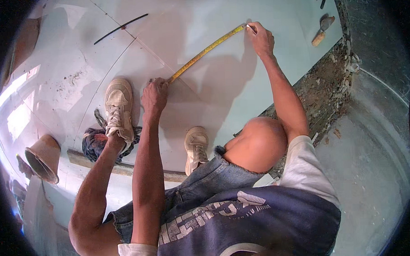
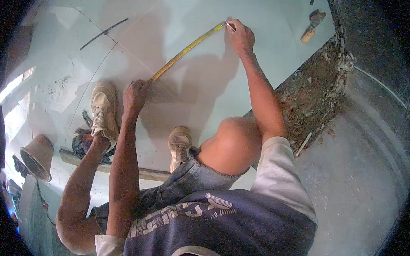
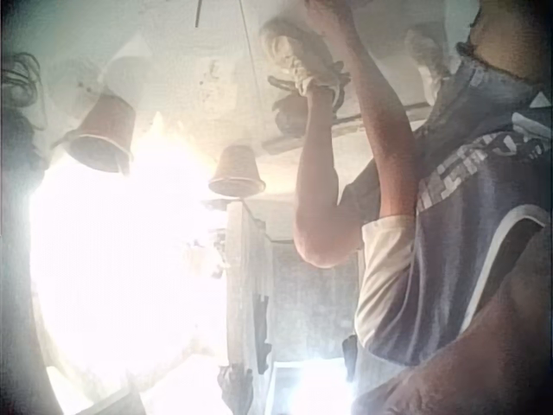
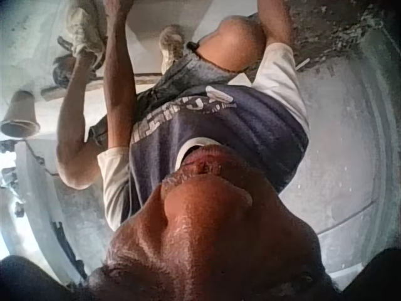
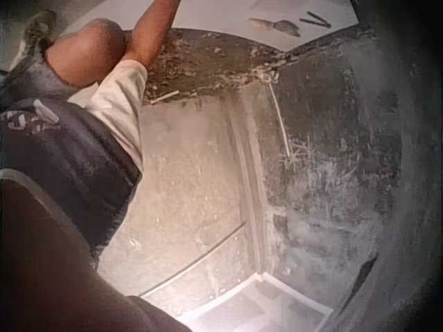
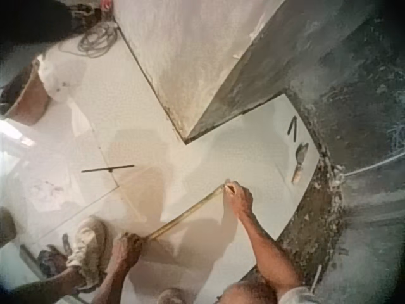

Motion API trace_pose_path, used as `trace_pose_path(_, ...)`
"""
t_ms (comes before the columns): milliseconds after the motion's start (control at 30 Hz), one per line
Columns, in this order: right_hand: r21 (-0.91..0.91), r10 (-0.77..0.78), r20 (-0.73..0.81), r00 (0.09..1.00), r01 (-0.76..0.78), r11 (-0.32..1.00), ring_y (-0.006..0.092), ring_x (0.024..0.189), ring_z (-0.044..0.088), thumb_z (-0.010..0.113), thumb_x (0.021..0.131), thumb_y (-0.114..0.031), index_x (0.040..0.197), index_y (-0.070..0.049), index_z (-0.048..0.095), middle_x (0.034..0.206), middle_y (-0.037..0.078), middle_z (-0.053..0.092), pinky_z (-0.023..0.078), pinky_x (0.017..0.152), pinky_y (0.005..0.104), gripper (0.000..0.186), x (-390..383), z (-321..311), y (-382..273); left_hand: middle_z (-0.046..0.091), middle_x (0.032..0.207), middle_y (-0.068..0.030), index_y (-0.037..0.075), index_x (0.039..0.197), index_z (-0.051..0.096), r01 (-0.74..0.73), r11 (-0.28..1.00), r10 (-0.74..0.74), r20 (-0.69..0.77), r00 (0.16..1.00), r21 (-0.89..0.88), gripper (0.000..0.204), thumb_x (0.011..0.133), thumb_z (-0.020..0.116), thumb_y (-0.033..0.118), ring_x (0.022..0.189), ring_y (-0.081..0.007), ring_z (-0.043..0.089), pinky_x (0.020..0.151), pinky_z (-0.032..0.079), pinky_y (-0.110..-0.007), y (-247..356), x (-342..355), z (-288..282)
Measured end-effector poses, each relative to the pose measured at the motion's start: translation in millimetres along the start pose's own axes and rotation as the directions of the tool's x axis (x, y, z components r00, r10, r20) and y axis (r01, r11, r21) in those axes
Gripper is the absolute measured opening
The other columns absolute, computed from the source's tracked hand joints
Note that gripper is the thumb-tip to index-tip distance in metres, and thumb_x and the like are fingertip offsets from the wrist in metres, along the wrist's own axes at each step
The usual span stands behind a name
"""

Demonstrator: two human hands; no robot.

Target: Measuring and placing tiles on a floor in a renovation area.

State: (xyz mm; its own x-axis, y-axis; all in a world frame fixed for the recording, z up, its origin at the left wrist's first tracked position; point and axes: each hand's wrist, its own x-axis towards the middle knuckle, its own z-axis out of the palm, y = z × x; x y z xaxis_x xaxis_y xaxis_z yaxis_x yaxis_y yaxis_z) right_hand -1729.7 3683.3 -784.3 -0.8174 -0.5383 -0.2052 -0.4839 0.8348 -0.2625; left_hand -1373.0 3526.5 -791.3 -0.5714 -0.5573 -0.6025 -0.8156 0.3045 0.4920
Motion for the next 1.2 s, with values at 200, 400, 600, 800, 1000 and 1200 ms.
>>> trace_pose_path(200,0.017,0.028,0.015,1.0,-0.028,0.999,0.0315,0.082,0.064,0.059,0.087,-0.033,0.104,-0.018,0.062,0.087,0.008,0.068,0.05,0.07,0.0424,0.023,-0.9,1.4,0.5,0.064,0.094,-0.0159,0.013,0.103,0.065,0.031,0.999,-0.03,0.025,0.999,-0.032,0.025,0.085,0.055,0.027,0.091,-0.0372,0.06,0.079,0.046,-0.047,2.9,-3.7,-2.1)
trace_pose_path(400,0.007,0.007,0.005,1.0,-0.007,1.0,0.0308,0.082,0.064,0.059,0.087,-0.035,0.104,-0.019,0.062,0.088,0.008,0.068,0.05,0.071,0.043,0.023,0.0,2.2,-3.0,0.064,0.092,-0.0168,0.011,0.099,0.065,-0.059,0.998,0.057,-0.06,0.997,-0.033,0.023,0.085,0.057,0.027,0.089,-0.0383,0.059,0.077,0.046,-0.046,0.4,-4.6,-2.0)
trace_pose_path(600,-0.027,0.032,0.003,0.999,-0.032,0.999,0.0304,0.084,0.064,0.058,0.088,-0.034,0.103,-0.019,0.061,0.091,0.007,0.068,0.05,0.071,0.0427,0.022,-1.1,0.0,-7.1,0.064,0.091,-0.0179,0.01,0.098,0.065,0.036,0.983,-0.032,0.025,0.999,-0.181,0.024,0.085,0.056,0.027,0.088,-0.0381,0.059,0.077,0.046,-0.044,0.5,-3.8,-5.5)
trace_pose_path(800,-0.099,0.003,0.015,1.0,-0.001,0.995,0.0314,0.086,0.064,0.056,0.089,-0.032,0.105,-0.019,0.06,0.092,0.007,0.068,0.049,0.072,0.0431,0.021,-0.4,-1.6,-11.8,0.064,0.09,-0.0184,0.01,0.098,0.066,0.012,0.986,-0.017,-0.025,1.0,-0.167,0.025,0.085,0.054,0.028,0.087,-0.0379,0.06,0.077,0.046,-0.044,1.4,-5.4,-5.0)
trace_pose_path(1000,-0.171,-0.033,0.02,0.999,0.036,0.985,0.0312,0.089,0.063,0.057,0.089,-0.027,0.106,-0.018,0.058,0.099,0.005,0.067,0.049,0.072,0.0437,0.019,-1.7,-0.6,-12.1,0.064,0.09,-0.0191,0.01,0.098,0.066,0.065,0.973,-0.07,-0.016,0.997,-0.222,0.025,0.085,0.054,0.027,0.087,-0.0383,0.06,0.077,0.046,-0.044,0.8,-3.7,-3.2)
trace_pose_path(1200,-0.192,-0.071,0.005,0.997,0.07,0.979,0.0296,0.094,0.062,0.058,0.088,-0.023,0.107,-0.02,0.056,0.102,0.003,0.065,0.05,0.073,0.0429,0.02,-4.3,4.3,-8.6,0.064,0.09,-0.0192,0.01,0.1,0.065,0.06,0.983,-0.065,-0.025,0.998,-0.174,0.025,0.085,0.055,0.026,0.088,-0.0385,0.06,0.078,0.046,-0.044,0.6,-3.3,-3.1)
